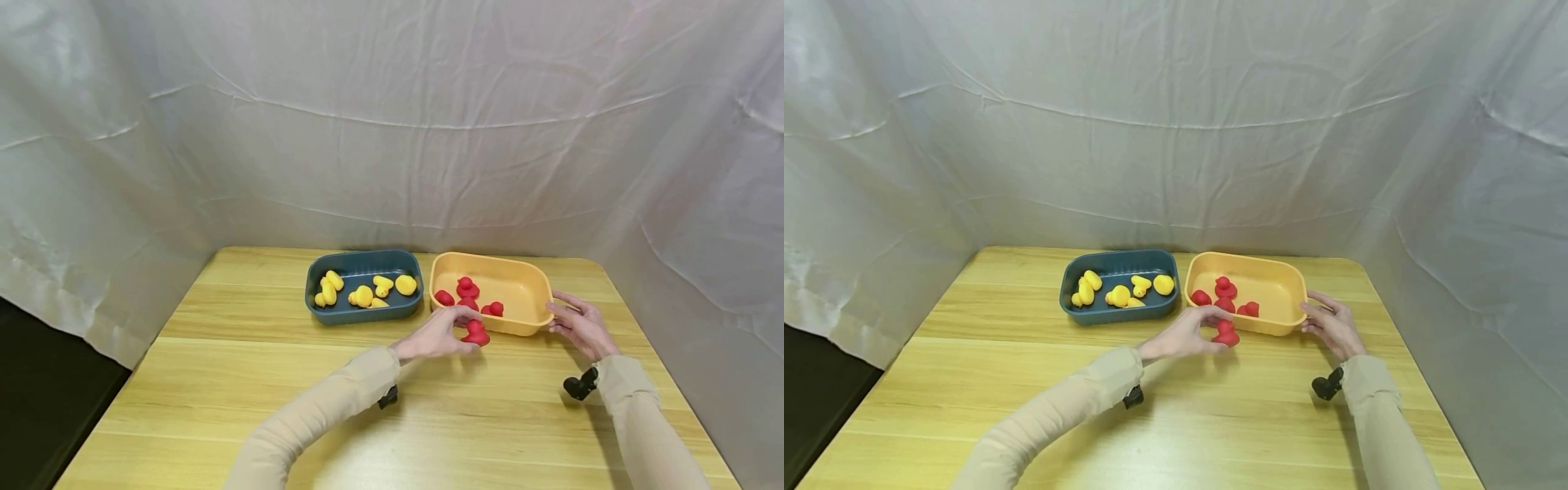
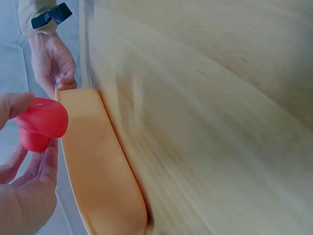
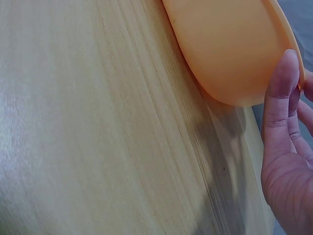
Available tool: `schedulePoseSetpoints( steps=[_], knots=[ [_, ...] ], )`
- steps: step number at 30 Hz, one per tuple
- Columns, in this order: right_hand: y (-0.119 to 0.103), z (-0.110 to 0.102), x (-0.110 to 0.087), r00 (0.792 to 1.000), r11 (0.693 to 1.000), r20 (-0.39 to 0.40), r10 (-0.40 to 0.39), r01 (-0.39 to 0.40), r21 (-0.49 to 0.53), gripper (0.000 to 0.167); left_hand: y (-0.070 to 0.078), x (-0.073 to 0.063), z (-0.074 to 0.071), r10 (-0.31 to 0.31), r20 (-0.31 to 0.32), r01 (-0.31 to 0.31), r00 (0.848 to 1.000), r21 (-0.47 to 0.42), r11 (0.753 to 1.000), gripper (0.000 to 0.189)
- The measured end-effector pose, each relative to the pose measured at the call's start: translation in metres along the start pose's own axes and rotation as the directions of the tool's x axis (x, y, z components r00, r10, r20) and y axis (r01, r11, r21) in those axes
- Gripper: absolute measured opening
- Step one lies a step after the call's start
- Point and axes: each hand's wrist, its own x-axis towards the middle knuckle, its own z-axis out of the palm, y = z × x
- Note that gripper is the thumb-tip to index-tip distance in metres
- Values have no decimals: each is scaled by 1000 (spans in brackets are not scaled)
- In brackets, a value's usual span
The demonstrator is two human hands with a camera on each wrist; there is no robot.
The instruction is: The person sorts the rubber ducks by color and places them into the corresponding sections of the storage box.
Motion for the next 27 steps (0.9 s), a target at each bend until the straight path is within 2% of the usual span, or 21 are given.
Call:
schedulePoseSetpoints(
  steps=[3, 9, 16, 19, 27],
  knots=[
    [0, 0, 0, 1000, 1000, 7, 3, -3, 3, 40, 4, 5, 1, 9, -25, -8, 1000, 8, 1000, 48],
    [0, 0, 0, 1000, 1000, -1, 13, -13, 2, 41, 14, 16, 2, 2, -32, -4, 999, -46, 999, 50],
    [-1, 0, 0, 1000, 1000, 0, 13, -13, 5, 37, 17, 34, 8, -28, -41, 26, 999, -60, 998, 53],
    [-2, 0, 0, 1000, 1000, -7, 17, -17, 1, 40, 18, 41, 11, -38, -50, 35, 998, -62, 997, 54],
    [-2, 2, -1, 999, 1000, -28, 24, -25, -15, 41, 21, 54, 17, -99, -96, 84, 990, -150, 985, 56]
  ],
)
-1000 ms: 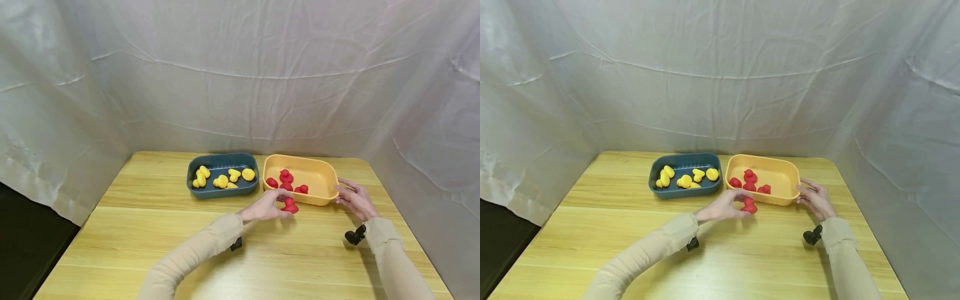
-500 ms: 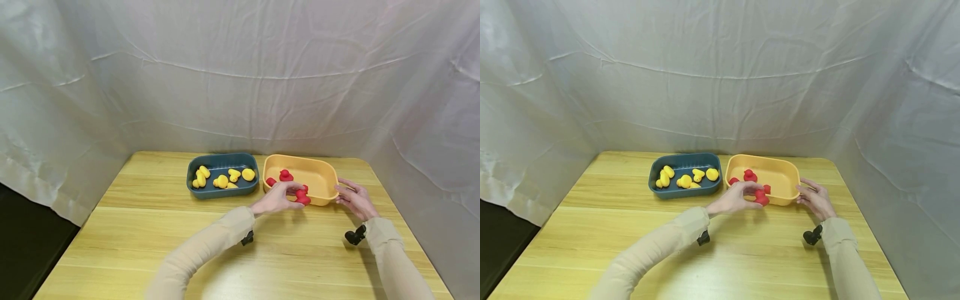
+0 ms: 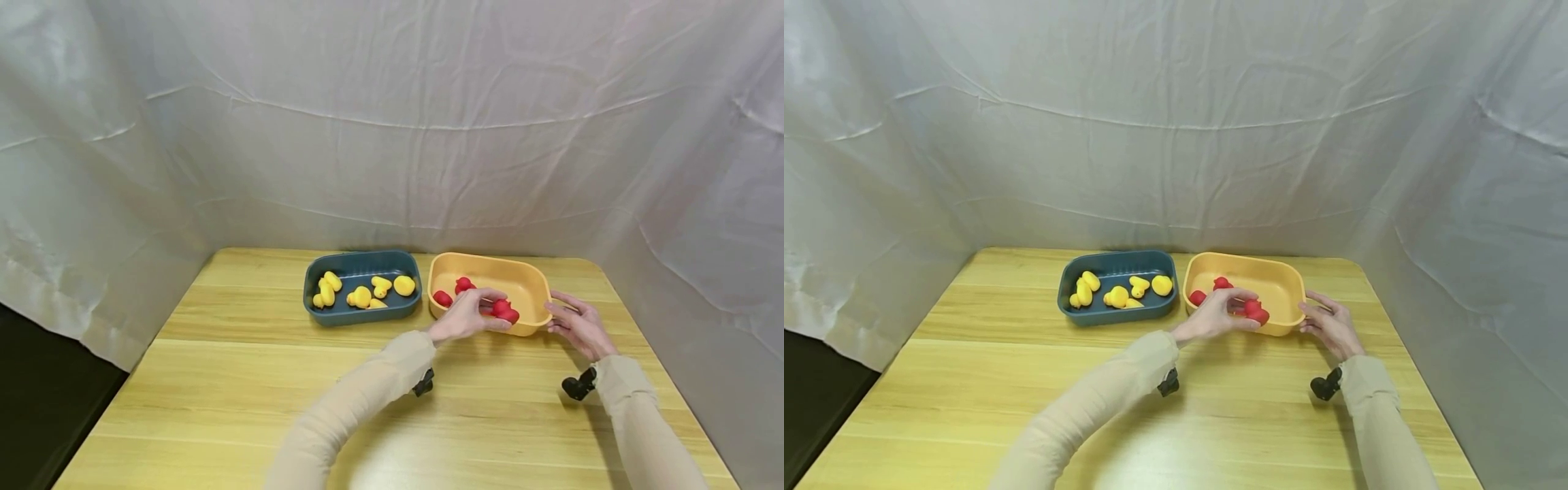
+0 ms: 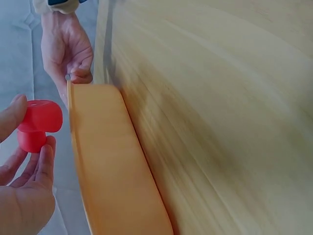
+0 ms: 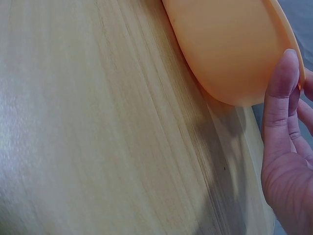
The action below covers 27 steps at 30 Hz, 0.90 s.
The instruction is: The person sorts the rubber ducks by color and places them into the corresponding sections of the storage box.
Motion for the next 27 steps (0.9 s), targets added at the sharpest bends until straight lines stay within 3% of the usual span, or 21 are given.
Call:
schedulePoseSetpoints(
  steps=[6, 12, 27],
  knots=[
    [0, -1, 1, 1000, 1000, 3, -4, 4, 10, 37, -2, 8, 10, -59, -39, 57, 998, -49, 997, 56],
    [1, 0, 2, 1000, 1000, -17, 12, -13, -3, 45, -5, 16, 23, -74, -81, 64, 994, -127, 990, 54],
    [1, -1, 2, 1000, 1000, -1, 3, -3, 7, 48, -5, 31, 37, -121, -189, 98, 974, -127, 987, 53]
  ],
)
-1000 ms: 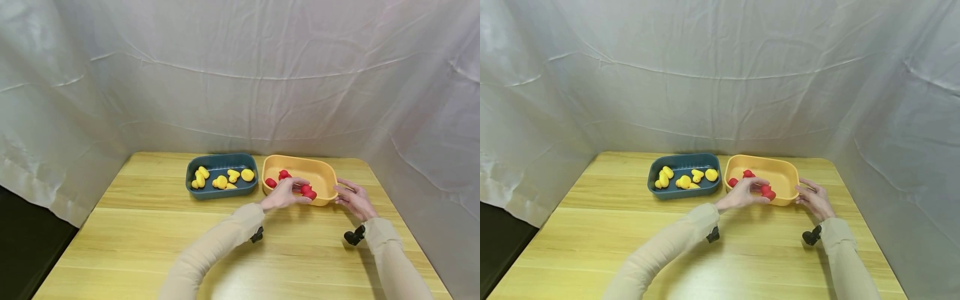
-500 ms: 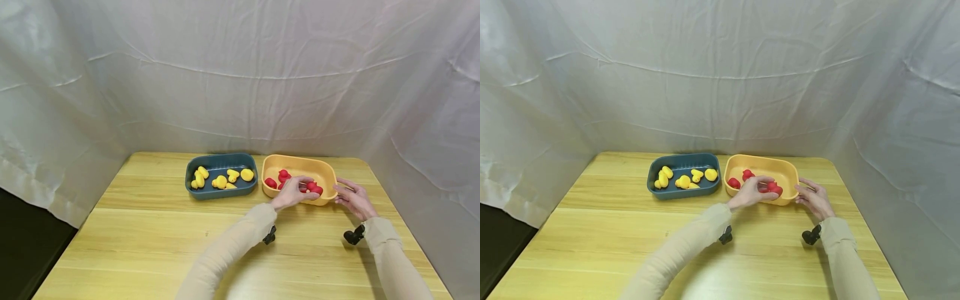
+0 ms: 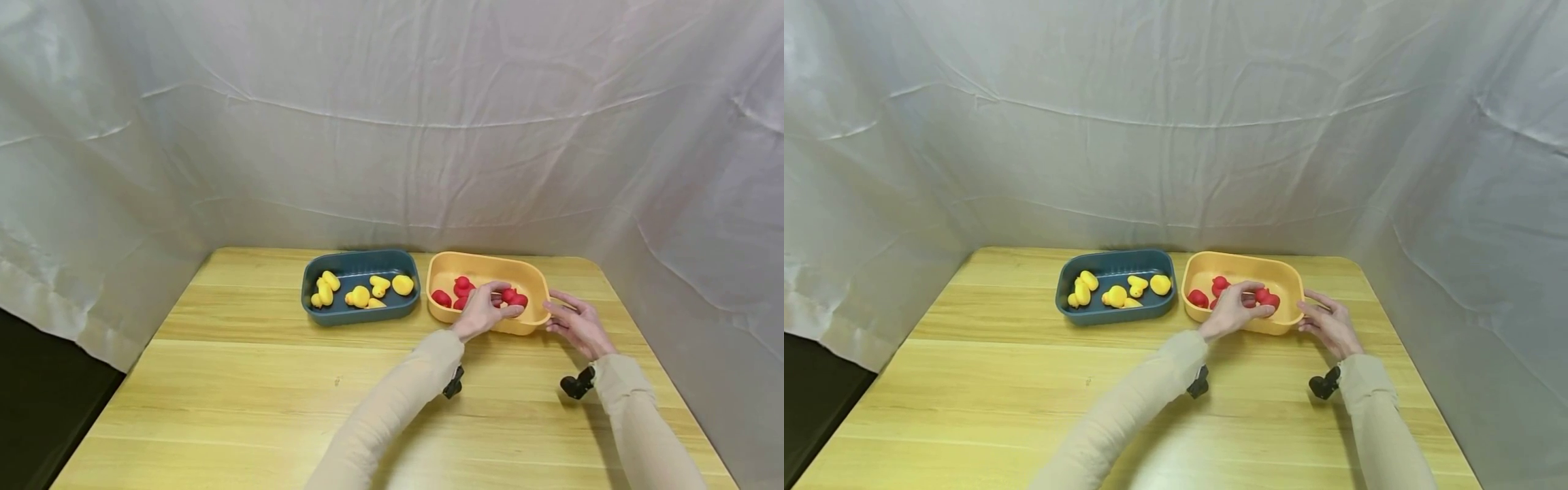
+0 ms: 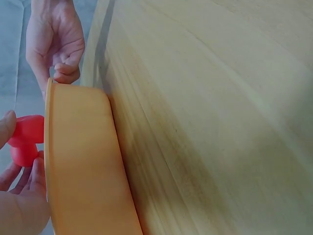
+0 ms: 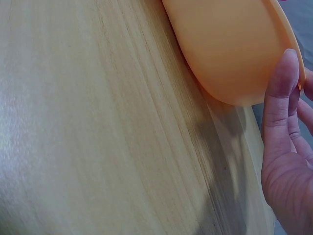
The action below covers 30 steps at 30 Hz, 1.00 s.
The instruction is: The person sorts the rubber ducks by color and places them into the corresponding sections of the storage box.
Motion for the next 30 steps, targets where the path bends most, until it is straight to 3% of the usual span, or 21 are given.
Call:
schedulePoseSetpoints(
  steps=[8, 19, 25, 30],
  knots=[
    [0, 1, 0, 1000, 1000, 1, -4, 4, 6, 49, 1, 2, 3, 1, -36, 1, 999, 80, 997, 55],
    [0, 0, -1, 1000, 1000, 0, -11, 11, 2, 43, 0, -1, 0, -6, -24, 5, 1000, -38, 999, 55],
    [1, 1, -2, 1000, 999, 9, -28, 28, 18, 35, -3, -8, -13, 0, -19, -1, 1000, -91, 996, 56],
    [1, 0, -2, 999, 999, 12, -34, 34, 20, 37, -11, -16, -37, 17, -14, -19, 1000, -131, 991, 55]
  ],
)
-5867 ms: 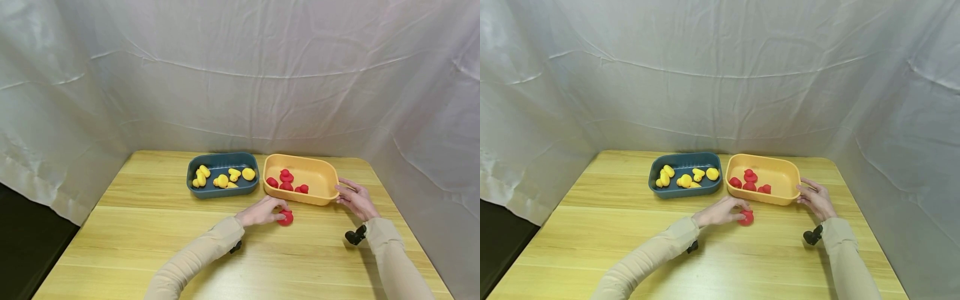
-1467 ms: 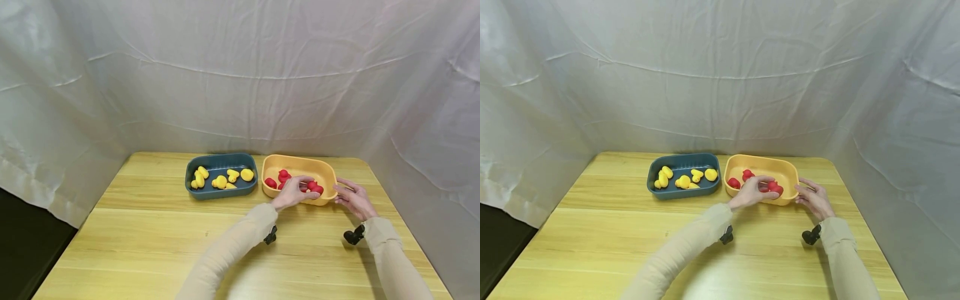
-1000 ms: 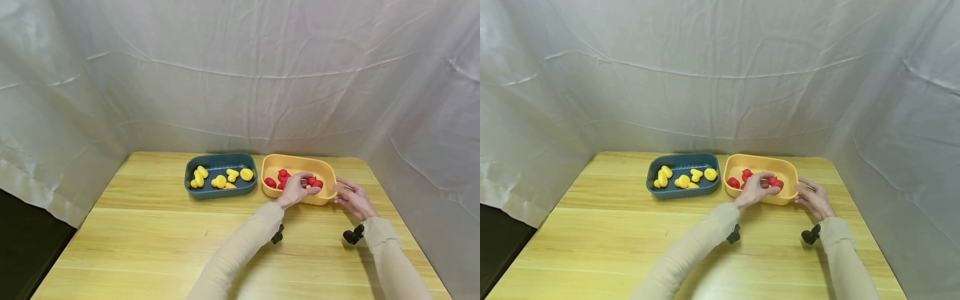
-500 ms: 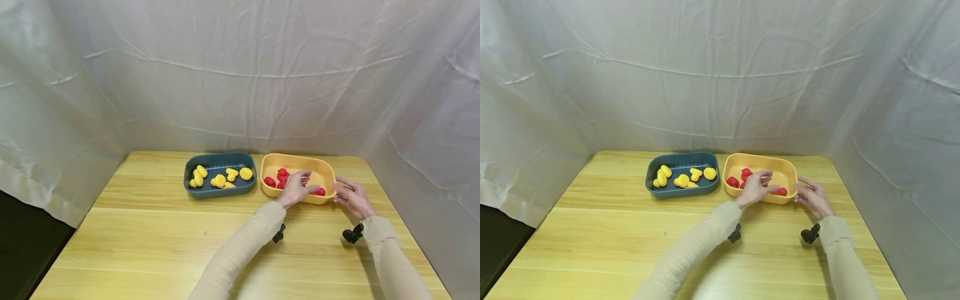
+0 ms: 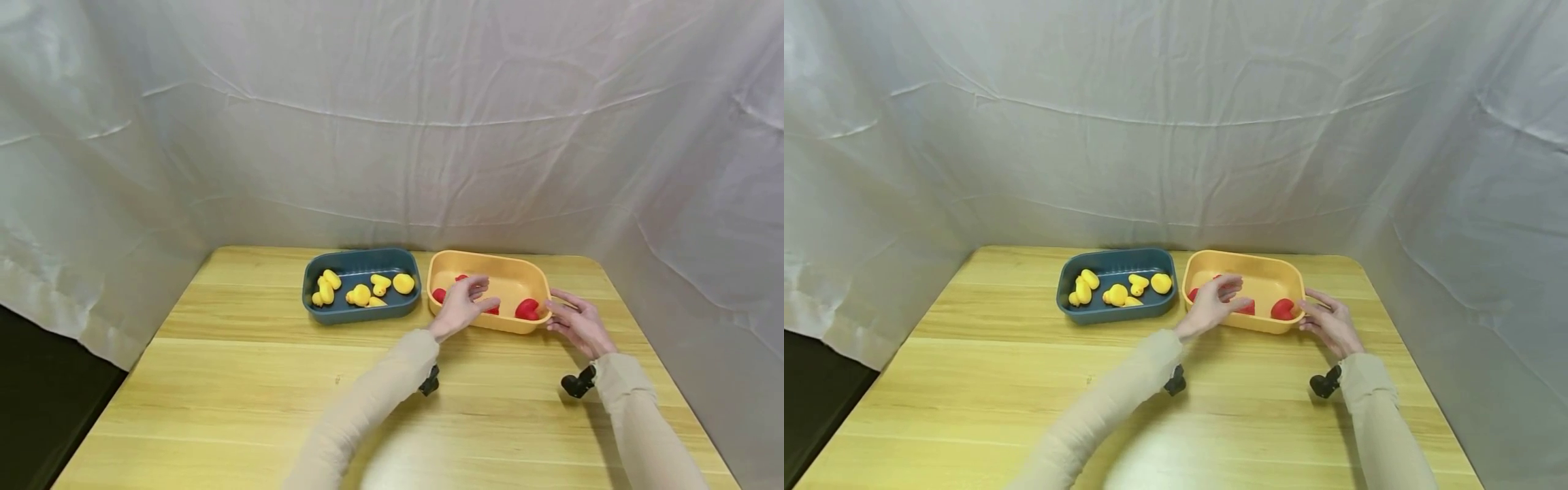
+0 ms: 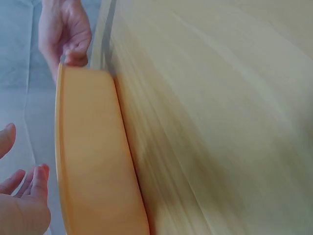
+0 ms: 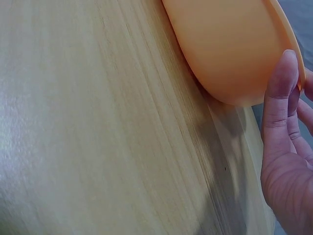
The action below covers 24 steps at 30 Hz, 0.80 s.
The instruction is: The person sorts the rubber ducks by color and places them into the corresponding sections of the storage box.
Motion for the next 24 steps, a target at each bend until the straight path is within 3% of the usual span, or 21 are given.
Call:
schedulePoseSetpoints(
  steps=[4, 7, 13, 20, 23, 24],
  knots=[
    [0, -1, 0, 1000, 1000, 0, -1, 1, 3, 34, -5, -7, -31, 15, -25, -16, 1000, -9, 1000, 55],
    [0, -1, 0, 1000, 1000, -3, -5, 5, -1, 31, -8, -14, -59, 52, -79, -51, 995, 10, 999, 55],
    [0, 0, 0, 1000, 999, -16, -22, 21, -37, 31, -17, -34, -128, 128, -206, -114, 970, 80, 990, 54],
    [2, 1, -1, 991, 982, -98, -86, 68, -175, 43, -35, -66, -216, 100, -361, -34, 927, 186, 982, 61],
    [4, 1, -1, 975, 940, -142, -168, 115, -321, 54, -46, -83, -252, 68, -438, 51, 896, 253, 966, 66],
    [5, 1, -1, 966, 910, -157, -207, 131, -392, 56, -50, -89, -262, 56, -462, 87, 885, 283, 955, 69]
  ],
)
